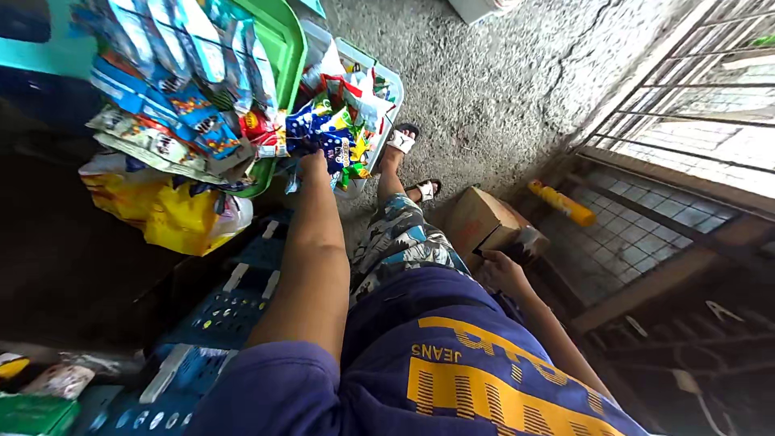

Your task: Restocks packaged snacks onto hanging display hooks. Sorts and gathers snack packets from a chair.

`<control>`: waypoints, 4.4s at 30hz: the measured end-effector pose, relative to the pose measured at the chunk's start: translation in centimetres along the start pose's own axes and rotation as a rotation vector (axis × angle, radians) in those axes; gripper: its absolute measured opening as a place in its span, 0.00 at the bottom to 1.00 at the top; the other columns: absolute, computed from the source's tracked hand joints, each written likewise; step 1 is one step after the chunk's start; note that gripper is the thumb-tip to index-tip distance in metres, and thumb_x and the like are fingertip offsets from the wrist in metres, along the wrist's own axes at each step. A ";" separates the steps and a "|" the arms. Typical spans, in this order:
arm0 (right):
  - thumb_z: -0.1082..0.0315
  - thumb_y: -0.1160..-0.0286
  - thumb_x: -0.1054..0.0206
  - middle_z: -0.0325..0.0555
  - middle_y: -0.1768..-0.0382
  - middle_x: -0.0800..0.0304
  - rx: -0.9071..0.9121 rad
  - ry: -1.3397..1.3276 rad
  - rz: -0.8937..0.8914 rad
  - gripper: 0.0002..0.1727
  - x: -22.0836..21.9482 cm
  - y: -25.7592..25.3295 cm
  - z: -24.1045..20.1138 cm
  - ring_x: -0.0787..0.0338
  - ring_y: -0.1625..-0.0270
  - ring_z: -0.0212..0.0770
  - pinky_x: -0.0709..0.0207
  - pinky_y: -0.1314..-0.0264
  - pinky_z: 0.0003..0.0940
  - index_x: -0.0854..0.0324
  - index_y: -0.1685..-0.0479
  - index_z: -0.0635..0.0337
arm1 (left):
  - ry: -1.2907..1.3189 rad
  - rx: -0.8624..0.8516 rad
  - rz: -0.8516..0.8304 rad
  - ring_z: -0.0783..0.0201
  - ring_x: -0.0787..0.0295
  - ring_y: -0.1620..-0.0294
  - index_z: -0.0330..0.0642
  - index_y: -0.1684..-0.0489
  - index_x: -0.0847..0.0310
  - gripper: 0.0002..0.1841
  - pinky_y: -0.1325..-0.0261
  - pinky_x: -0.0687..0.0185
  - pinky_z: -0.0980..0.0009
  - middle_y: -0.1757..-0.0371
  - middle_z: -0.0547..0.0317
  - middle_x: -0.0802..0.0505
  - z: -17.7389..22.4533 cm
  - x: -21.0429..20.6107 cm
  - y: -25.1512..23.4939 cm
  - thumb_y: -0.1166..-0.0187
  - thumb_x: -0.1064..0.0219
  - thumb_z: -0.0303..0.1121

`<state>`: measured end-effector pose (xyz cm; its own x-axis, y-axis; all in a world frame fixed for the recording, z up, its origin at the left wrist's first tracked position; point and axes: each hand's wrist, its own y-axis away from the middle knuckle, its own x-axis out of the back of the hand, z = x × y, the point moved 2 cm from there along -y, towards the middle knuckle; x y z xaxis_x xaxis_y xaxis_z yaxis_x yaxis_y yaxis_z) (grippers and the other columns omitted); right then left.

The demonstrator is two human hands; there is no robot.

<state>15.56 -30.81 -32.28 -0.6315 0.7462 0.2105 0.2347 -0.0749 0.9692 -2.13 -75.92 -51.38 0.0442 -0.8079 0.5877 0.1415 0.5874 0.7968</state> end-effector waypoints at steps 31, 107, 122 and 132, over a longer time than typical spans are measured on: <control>0.67 0.10 0.44 0.62 0.29 0.16 -0.001 0.022 -0.015 0.21 -1.6 -0.8 2.5 0.11 0.34 0.53 0.22 0.28 0.49 0.25 0.23 0.66 | 1.091 0.221 -0.008 0.63 0.22 0.48 0.43 0.35 0.28 0.16 0.39 0.22 0.62 0.48 0.56 0.20 1.8 -5.9 4.2 0.12 0.39 0.41; 0.85 0.24 0.41 0.62 0.47 0.09 1.102 1.281 -0.043 0.12 -18.3 -19.1 -42.1 0.16 0.32 0.61 0.29 0.31 0.56 0.14 0.49 0.73 | 1.342 0.377 0.165 0.66 0.20 0.38 0.50 0.30 0.33 0.16 0.38 0.23 0.65 0.37 0.60 0.19 -5.5 7.2 -5.3 0.07 0.53 0.43; 0.81 0.26 0.35 0.55 0.56 0.09 1.351 0.867 -0.105 0.10 -9.3 -11.6 -39.8 0.13 0.44 0.62 0.23 0.43 0.58 0.10 0.55 0.60 | 1.297 0.072 -0.183 0.68 0.14 0.55 0.47 0.37 0.31 0.19 0.45 0.15 0.70 0.54 0.62 0.15 -7.4 9.1 -6.3 0.05 0.63 0.46; 0.80 0.32 0.29 0.47 0.55 0.08 1.189 0.705 0.081 0.14 -0.8 -4.3 -30.7 0.12 0.44 0.55 0.20 0.44 0.56 0.08 0.53 0.53 | 0.502 -0.083 -0.278 0.66 0.15 0.47 0.33 0.23 0.34 0.21 0.41 0.18 0.68 0.35 0.49 0.16 -7.2 7.8 5.6 0.08 0.50 0.34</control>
<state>-7.66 -51.35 -32.72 -0.7387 0.2518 0.6253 0.5459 0.7676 0.3358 6.13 -79.32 -43.36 0.4553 -0.8668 0.2034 0.2906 0.3607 0.8863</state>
